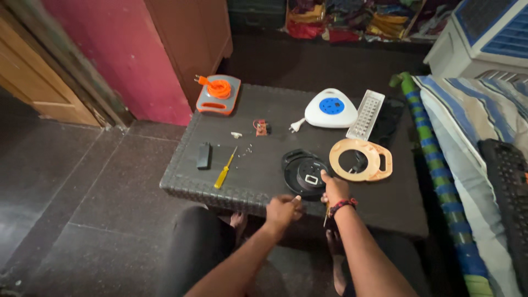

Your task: The person disassembles a black circular electronic device using a yellow screwdriver, removes screws, and separates the casing to expose internal components. They then manipulate wires and small parts on the table.

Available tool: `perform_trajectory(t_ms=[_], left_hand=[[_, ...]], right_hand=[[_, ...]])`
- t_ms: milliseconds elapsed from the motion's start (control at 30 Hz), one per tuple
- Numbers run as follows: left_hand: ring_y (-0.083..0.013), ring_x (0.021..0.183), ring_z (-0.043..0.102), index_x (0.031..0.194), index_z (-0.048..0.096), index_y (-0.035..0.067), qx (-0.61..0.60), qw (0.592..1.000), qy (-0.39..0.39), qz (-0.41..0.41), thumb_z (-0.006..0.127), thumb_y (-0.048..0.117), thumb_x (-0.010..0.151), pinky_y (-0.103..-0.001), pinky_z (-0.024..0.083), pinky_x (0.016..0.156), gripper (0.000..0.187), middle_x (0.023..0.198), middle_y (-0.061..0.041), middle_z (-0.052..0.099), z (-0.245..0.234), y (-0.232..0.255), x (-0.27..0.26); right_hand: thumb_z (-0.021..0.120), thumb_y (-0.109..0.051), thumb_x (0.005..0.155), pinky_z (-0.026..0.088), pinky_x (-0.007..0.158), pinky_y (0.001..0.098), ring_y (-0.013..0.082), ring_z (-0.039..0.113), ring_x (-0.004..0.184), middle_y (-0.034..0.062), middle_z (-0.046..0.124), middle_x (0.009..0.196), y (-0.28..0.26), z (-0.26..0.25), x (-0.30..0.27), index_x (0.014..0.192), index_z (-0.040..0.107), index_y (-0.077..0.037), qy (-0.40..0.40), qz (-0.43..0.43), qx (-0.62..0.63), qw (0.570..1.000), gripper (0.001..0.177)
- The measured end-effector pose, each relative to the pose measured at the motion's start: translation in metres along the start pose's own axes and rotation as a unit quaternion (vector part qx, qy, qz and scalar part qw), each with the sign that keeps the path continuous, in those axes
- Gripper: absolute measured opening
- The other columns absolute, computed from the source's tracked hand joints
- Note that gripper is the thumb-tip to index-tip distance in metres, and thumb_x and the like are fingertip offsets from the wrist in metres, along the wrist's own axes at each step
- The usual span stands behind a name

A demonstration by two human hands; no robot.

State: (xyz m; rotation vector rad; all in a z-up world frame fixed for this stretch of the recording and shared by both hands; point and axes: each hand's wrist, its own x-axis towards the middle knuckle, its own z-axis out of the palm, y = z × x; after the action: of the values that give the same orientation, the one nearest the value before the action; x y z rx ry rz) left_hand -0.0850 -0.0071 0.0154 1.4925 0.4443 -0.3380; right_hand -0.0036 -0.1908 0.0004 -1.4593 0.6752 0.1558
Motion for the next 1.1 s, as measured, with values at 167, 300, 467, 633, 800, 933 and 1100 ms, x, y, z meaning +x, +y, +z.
perform_trajectory(t_ms=[167, 300, 467, 633, 800, 933, 1100], left_hand=[[-0.0269, 0.087, 0.076, 0.109, 0.068, -0.011, -0.219, 0.974, -0.038, -0.042, 0.073, 0.019, 0.093, -0.031, 0.065, 0.078, 0.034, 0.104, -0.021, 0.076, 0.001, 0.007, 0.030], [-0.0285, 0.090, 0.076, 0.113, 0.065, -0.013, -0.184, 0.976, -0.097, -0.063, 0.073, 0.019, 0.093, -0.032, 0.064, 0.080, 0.039, 0.107, -0.023, 0.075, -0.001, 0.018, 0.039], [-0.0197, 0.097, 0.078, 0.120, 0.064, -0.011, -0.093, 0.968, -0.210, -0.102, 0.065, 0.032, 0.099, -0.025, 0.062, 0.081, 0.047, 0.115, -0.013, 0.079, -0.020, 0.039, 0.053], [-0.0321, 0.093, 0.077, 0.115, 0.063, -0.015, -0.114, 0.979, -0.126, -0.113, 0.067, 0.021, 0.097, -0.035, 0.066, 0.076, 0.040, 0.106, -0.022, 0.075, -0.009, 0.047, 0.049], [-0.0354, 0.090, 0.077, 0.113, 0.061, -0.016, -0.124, 0.977, -0.092, -0.144, 0.063, 0.015, 0.097, -0.038, 0.067, 0.074, 0.035, 0.104, -0.025, 0.074, -0.007, 0.045, 0.058], [-0.0355, 0.087, 0.076, 0.111, 0.062, -0.019, -0.125, 0.978, -0.101, -0.132, 0.065, 0.015, 0.097, -0.036, 0.067, 0.074, 0.036, 0.103, -0.027, 0.074, -0.011, 0.032, 0.069], [-0.0332, 0.086, 0.076, 0.111, 0.063, -0.020, -0.145, 0.978, -0.084, -0.121, 0.068, 0.014, 0.097, -0.035, 0.067, 0.075, 0.036, 0.103, -0.028, 0.073, -0.010, 0.030, 0.070]], right_hand=[[0.072, -0.039, 0.093, 0.038, 0.040, 0.0315, 0.0184, 0.047, 0.049, 0.0096, 0.052, 0.067, -0.004, 0.004, -0.001, 0.084, 0.060, 0.001, 0.006, -0.012, -0.014, 1.000, 0.043], [0.074, -0.033, 0.091, 0.035, 0.041, 0.0304, 0.0167, 0.045, 0.050, 0.0055, 0.051, 0.072, -0.019, 0.003, -0.010, 0.087, 0.059, -0.002, -0.013, -0.022, 0.062, 0.998, 0.034], [0.072, -0.030, 0.089, 0.036, 0.043, 0.0274, 0.0134, 0.044, 0.052, 0.0019, 0.054, 0.077, -0.038, -0.002, -0.025, 0.092, 0.066, -0.008, -0.057, -0.003, 0.093, 0.994, 0.023], [0.077, -0.030, 0.089, 0.038, 0.044, 0.0294, 0.0154, 0.048, 0.055, 0.0050, 0.053, 0.078, -0.029, 0.002, -0.006, 0.090, 0.060, -0.003, -0.056, 0.009, 0.053, 0.997, 0.032], [0.077, -0.033, 0.089, 0.038, 0.043, 0.0315, 0.0157, 0.051, 0.051, 0.0062, 0.058, 0.074, -0.031, 0.002, -0.003, 0.095, 0.064, 0.004, -0.067, 0.021, -0.083, 0.994, 0.039], [0.067, -0.043, 0.093, 0.040, 0.042, 0.0321, 0.0165, 0.049, 0.046, 0.0067, 0.070, 0.069, -0.043, -0.004, -0.020, 0.102, 0.067, 0.007, -0.072, 0.041, -0.275, 0.958, 0.051], [0.069, -0.037, 0.091, 0.034, 0.040, 0.0295, 0.0153, 0.044, 0.047, 0.0092, 0.073, 0.073, -0.036, -0.011, -0.022, 0.098, 0.065, 0.001, -0.096, 0.060, -0.172, 0.979, 0.039]])
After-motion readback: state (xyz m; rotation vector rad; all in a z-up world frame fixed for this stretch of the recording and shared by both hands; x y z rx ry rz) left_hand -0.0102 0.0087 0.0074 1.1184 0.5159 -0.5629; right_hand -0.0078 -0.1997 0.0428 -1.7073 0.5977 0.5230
